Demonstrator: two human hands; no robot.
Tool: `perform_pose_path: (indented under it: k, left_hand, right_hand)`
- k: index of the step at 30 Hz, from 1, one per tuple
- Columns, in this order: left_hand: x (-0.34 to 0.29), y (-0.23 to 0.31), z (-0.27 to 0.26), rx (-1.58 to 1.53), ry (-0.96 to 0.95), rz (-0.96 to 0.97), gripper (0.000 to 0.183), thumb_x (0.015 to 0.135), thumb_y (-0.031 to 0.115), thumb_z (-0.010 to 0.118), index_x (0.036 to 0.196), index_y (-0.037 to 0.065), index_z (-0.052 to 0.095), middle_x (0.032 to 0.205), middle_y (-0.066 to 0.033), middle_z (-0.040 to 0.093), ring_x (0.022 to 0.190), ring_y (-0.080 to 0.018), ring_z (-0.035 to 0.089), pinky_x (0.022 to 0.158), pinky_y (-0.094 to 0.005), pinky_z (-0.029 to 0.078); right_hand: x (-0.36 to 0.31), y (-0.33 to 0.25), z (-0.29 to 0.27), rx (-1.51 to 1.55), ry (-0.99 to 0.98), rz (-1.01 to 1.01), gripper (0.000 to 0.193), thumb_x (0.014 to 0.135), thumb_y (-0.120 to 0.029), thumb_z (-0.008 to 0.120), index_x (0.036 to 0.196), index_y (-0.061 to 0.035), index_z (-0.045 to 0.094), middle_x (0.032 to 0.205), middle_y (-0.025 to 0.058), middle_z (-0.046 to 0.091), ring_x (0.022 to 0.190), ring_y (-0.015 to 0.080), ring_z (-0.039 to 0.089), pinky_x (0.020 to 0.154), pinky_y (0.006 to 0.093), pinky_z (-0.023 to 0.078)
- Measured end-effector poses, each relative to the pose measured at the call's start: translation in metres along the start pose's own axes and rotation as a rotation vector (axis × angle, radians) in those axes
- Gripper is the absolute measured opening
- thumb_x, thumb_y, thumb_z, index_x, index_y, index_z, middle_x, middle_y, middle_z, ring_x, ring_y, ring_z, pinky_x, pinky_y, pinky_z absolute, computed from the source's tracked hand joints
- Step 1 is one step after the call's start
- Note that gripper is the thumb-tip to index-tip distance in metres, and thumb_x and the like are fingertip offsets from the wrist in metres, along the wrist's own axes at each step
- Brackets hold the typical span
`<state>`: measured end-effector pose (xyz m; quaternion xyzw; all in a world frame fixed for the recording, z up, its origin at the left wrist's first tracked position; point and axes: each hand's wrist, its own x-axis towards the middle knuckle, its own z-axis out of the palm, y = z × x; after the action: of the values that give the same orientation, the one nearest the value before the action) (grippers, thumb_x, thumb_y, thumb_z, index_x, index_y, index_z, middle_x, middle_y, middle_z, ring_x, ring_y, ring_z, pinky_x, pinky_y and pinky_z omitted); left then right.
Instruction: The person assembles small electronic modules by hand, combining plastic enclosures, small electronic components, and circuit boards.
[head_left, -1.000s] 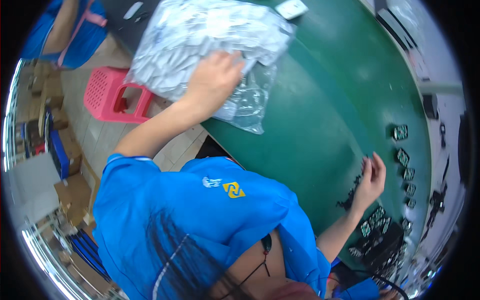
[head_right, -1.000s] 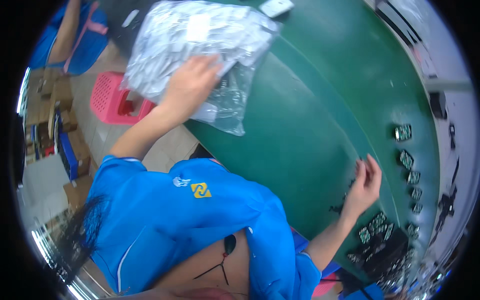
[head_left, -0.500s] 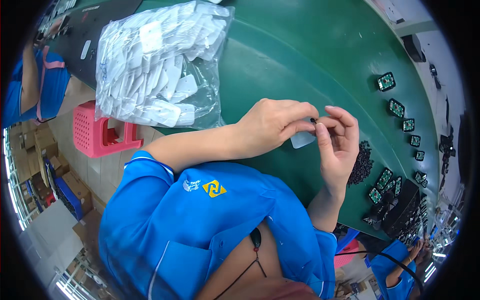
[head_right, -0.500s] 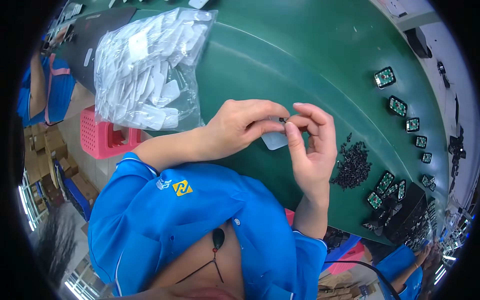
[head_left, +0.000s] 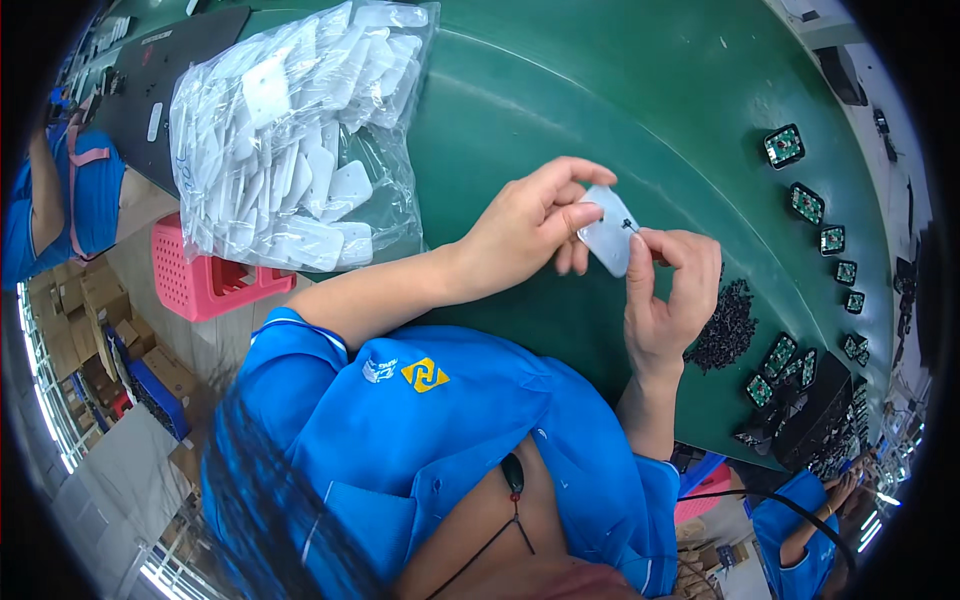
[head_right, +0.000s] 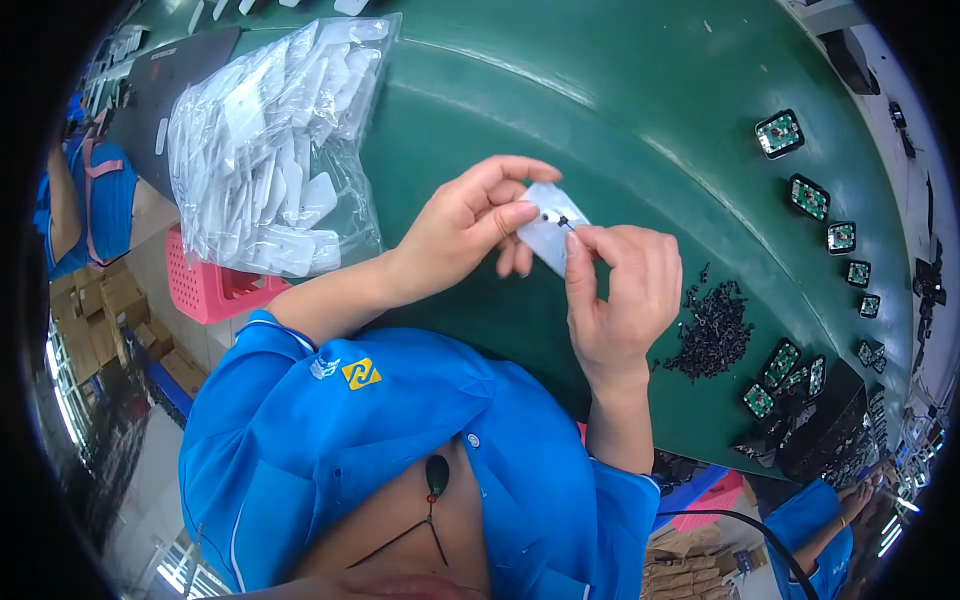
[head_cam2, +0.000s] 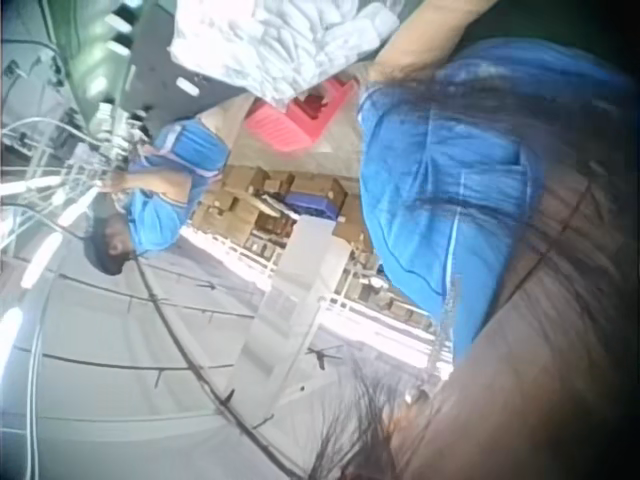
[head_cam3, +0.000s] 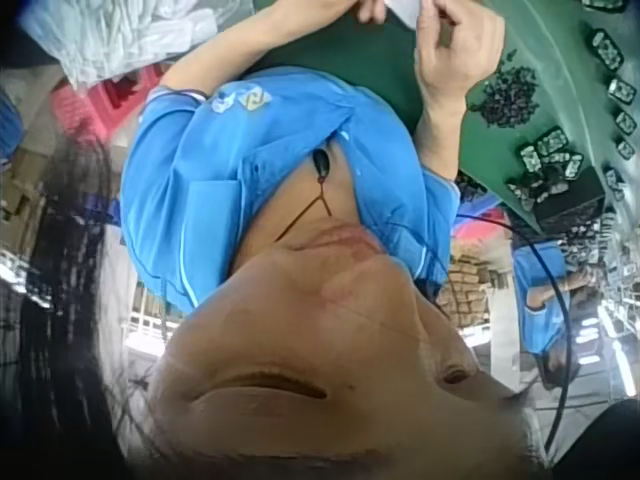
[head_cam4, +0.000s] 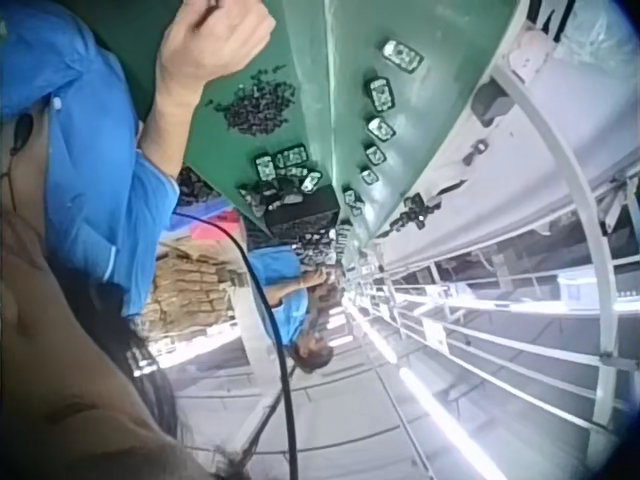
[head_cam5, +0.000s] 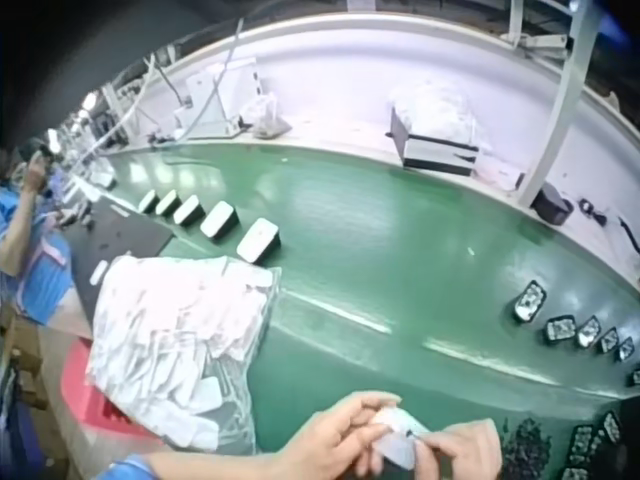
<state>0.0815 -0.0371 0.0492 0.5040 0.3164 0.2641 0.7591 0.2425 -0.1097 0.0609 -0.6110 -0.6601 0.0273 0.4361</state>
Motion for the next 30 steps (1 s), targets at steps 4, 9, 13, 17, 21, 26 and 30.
perform_pose_path:
  k: [4, 9, 13, 17, 21, 26, 30]
  left_hand:
    - [-0.002, -0.002, 0.002, -0.117, 0.042, 0.014, 0.033, 0.095, 0.002, 0.048, 0.127, -0.004, 0.043, 0.095, -0.0125, 0.062, 0.081, -0.0171, 0.066, 0.07, -0.0259, 0.055]
    - [-0.003, -0.001, 0.003, -0.149, 0.049, 0.013, 0.026, 0.094, 0.002, 0.052, 0.119, -0.006, 0.05, 0.101, -0.0139, 0.063, 0.086, -0.0183, 0.066, 0.078, -0.0272, 0.054]
    - [-0.007, -0.004, 0.007, -0.083, 0.071, 0.051, 0.02, 0.092, 0.002, 0.056, 0.111, -0.006, 0.056, 0.101, -0.0127, 0.063, 0.088, -0.0179, 0.065, 0.081, -0.0279, 0.053]
    - [-0.01, -0.006, 0.011, 0.059, 0.127, 0.212, 0.014, 0.087, -0.002, 0.06, 0.1, -0.006, 0.059, 0.1, -0.0092, 0.059, 0.089, -0.0142, 0.063, 0.077, -0.0252, 0.054]
    - [-0.011, -0.014, 0.008, 0.194, 0.136, 0.398, 0.012, 0.084, -0.004, 0.062, 0.096, -0.005, 0.061, 0.099, -0.0104, 0.059, 0.085, -0.0157, 0.063, 0.072, -0.0254, 0.055]
    - [-0.006, -0.02, 0.008, 0.252, 0.132, 0.437, 0.009, 0.084, -0.005, 0.062, 0.093, -0.004, 0.059, 0.094, -0.0097, 0.058, 0.082, -0.0153, 0.063, 0.07, -0.0256, 0.055]
    - [-0.007, -0.024, 0.012, 0.025, 0.121, 0.28, 0.008, 0.087, -0.001, 0.061, 0.093, -0.004, 0.055, 0.092, -0.0073, 0.058, 0.08, -0.0116, 0.062, 0.068, -0.0239, 0.054]
  right_hand:
    - [0.0, -0.009, 0.007, 0.086, -0.002, 0.113, 0.013, 0.076, -0.004, 0.071, 0.082, -0.0051, 0.06, 0.071, 0.0057, 0.055, 0.06, 0.0199, 0.05, 0.055, 0.0309, 0.039]
    - [-0.003, -0.013, 0.011, 0.039, -0.003, 0.176, 0.013, 0.076, -0.004, 0.071, 0.079, -0.005, 0.058, 0.068, 0.0049, 0.052, 0.058, 0.0184, 0.049, 0.054, 0.0302, 0.039]
    - [-0.01, -0.017, 0.017, 0.201, 0.047, 0.334, 0.013, 0.076, -0.001, 0.069, 0.075, -0.0039, 0.056, 0.066, 0.0049, 0.051, 0.056, 0.0158, 0.047, 0.049, 0.0283, 0.037]
    - [-0.016, -0.016, 0.023, 0.166, 0.103, 0.364, 0.017, 0.074, -0.001, 0.07, 0.072, -0.0045, 0.054, 0.063, 0.0047, 0.048, 0.054, 0.0177, 0.048, 0.048, 0.0305, 0.038]
    - [-0.019, -0.022, 0.03, 0.266, 0.145, 0.405, 0.016, 0.073, 0.0, 0.068, 0.072, -0.0046, 0.053, 0.064, 0.0047, 0.049, 0.053, 0.0174, 0.048, 0.048, 0.0302, 0.039]
    - [-0.025, -0.018, 0.033, 0.146, 0.148, 0.313, 0.016, 0.077, -0.003, 0.068, 0.073, -0.0045, 0.053, 0.065, 0.0048, 0.05, 0.054, 0.0176, 0.048, 0.049, 0.0311, 0.039]
    - [-0.027, -0.02, 0.028, 0.202, 0.103, 0.431, 0.014, 0.079, -0.006, 0.069, 0.076, -0.0046, 0.055, 0.067, 0.0064, 0.053, 0.056, 0.018, 0.052, 0.05, 0.0301, 0.042]
